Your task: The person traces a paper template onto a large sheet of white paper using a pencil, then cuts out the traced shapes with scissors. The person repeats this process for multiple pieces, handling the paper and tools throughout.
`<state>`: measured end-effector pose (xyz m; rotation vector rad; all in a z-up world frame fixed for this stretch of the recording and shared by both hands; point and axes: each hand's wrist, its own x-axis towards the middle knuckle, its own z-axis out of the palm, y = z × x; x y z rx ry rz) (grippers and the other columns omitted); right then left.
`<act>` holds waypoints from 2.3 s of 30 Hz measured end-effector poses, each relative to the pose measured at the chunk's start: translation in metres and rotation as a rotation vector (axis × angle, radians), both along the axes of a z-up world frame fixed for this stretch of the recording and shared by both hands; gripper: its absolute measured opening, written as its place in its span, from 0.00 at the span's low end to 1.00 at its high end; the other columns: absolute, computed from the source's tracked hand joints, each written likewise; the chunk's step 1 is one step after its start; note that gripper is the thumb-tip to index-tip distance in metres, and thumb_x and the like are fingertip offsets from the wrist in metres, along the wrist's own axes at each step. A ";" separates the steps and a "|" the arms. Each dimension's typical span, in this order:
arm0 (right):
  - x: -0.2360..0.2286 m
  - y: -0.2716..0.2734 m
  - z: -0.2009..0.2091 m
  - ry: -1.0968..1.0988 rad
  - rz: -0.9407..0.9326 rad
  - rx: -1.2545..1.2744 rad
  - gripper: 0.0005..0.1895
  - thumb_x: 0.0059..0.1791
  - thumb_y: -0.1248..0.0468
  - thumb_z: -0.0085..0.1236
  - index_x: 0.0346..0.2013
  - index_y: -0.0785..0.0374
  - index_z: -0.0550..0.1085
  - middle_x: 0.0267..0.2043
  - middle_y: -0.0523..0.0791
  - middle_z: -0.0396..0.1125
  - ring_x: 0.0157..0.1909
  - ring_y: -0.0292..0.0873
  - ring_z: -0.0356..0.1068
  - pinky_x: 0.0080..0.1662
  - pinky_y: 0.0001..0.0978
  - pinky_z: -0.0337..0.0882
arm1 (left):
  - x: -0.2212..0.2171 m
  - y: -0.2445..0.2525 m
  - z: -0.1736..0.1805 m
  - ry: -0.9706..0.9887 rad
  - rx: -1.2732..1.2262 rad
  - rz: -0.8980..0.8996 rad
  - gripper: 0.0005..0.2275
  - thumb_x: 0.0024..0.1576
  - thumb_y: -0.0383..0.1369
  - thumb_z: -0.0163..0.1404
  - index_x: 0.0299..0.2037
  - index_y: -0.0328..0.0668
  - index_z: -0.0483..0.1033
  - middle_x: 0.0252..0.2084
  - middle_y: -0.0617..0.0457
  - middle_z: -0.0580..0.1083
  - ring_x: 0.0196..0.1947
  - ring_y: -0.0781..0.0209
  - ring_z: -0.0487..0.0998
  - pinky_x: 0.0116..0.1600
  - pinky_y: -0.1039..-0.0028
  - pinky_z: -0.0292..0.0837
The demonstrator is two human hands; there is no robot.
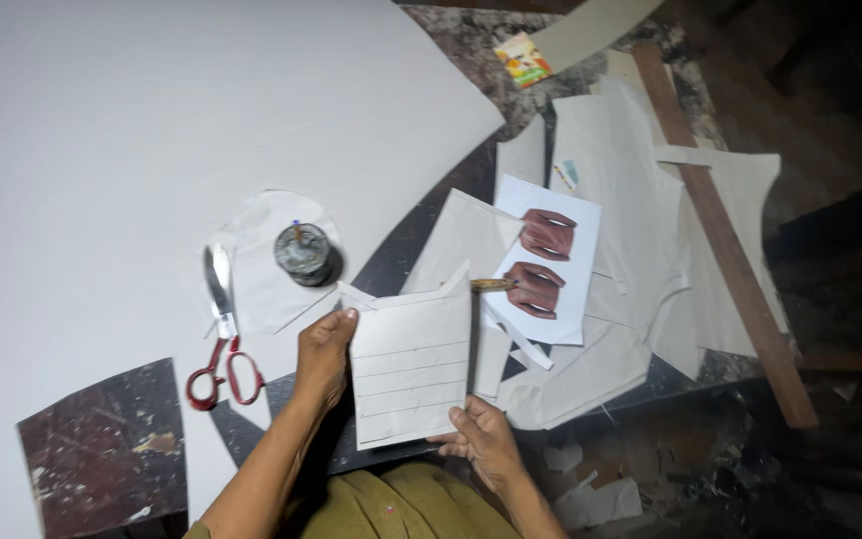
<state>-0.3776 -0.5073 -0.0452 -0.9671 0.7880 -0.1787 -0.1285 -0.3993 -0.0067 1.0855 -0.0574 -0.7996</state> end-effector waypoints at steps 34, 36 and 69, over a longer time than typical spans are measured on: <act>0.116 -0.089 0.079 0.075 0.049 -1.190 0.50 0.43 0.61 0.69 0.72 0.70 0.52 0.67 0.55 0.59 0.65 0.53 0.63 0.63 0.46 0.66 | 0.005 0.043 0.020 -1.301 1.349 0.245 0.28 0.49 0.41 0.61 0.58 0.36 0.70 0.59 0.37 0.66 0.57 0.42 0.67 0.55 0.48 0.62; 0.168 -0.055 0.082 0.055 0.256 -1.204 0.58 0.36 0.58 0.75 0.71 0.66 0.49 0.69 0.57 0.55 0.68 0.54 0.60 0.63 0.46 0.66 | 0.019 0.089 0.015 -1.121 1.544 0.282 0.32 0.45 0.45 0.62 0.57 0.34 0.69 0.58 0.33 0.65 0.55 0.40 0.65 0.53 0.50 0.61; 0.227 -0.057 0.146 0.161 -0.107 -1.324 0.16 0.56 0.57 0.55 0.36 0.68 0.80 0.22 0.46 0.70 0.26 0.39 0.68 0.32 0.34 0.68 | 0.099 -0.074 -0.002 -1.118 0.342 -0.187 0.43 0.39 0.46 0.70 0.65 0.42 0.63 0.59 0.43 0.71 0.61 0.46 0.72 0.63 0.59 0.69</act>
